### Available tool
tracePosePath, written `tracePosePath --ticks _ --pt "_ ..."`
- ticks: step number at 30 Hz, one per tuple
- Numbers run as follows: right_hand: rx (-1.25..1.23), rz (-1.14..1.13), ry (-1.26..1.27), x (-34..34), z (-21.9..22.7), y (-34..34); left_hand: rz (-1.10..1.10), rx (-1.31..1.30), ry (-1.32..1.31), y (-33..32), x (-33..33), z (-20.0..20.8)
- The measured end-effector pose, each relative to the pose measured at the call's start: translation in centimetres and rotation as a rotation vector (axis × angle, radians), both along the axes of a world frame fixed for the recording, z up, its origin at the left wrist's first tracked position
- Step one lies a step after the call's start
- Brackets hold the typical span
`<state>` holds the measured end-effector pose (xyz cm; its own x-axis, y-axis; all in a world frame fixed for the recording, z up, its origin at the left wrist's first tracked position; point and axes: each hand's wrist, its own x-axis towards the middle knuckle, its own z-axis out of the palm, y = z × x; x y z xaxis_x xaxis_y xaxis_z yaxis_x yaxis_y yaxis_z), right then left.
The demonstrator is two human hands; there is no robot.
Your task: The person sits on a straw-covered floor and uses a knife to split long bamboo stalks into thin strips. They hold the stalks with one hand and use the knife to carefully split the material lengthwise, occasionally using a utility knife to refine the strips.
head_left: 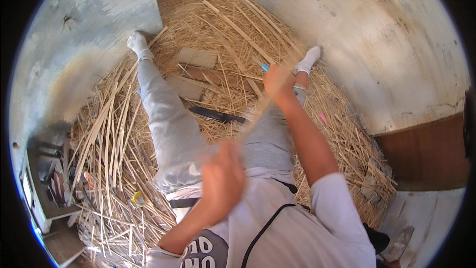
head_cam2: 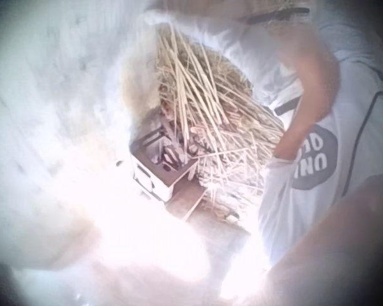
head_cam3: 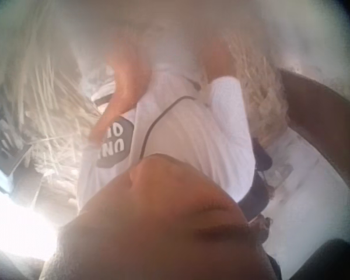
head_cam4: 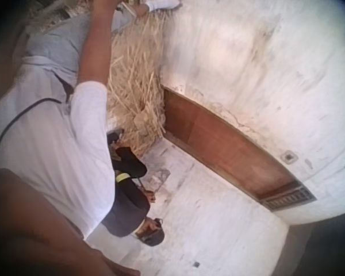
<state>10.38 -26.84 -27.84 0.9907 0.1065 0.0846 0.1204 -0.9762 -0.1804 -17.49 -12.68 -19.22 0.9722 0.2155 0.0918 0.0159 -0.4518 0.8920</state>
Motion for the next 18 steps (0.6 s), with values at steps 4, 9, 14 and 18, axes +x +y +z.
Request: tracePosePath --ticks 4,9,14,18 --pt "0.017 -0.019 -0.069 3.1 -8.3 -6.9 -0.114 -0.037 -0.127 -0.9 1.1 1.6" --pt "1.256 -0.279 0.553 -3.4 -5.1 -1.8 0.069 -0.199 -0.015 3.7 3.1 -1.1" --pt "1.400 0.026 0.955 -13.9 2.5 4.0 0.318 -0.308 -0.330 10.6 6.7 2.1" --pt "1.536 0.147 1.144 -16.6 5.1 6.0 0.441 -0.495 -0.661 12.4 9.0 3.7"
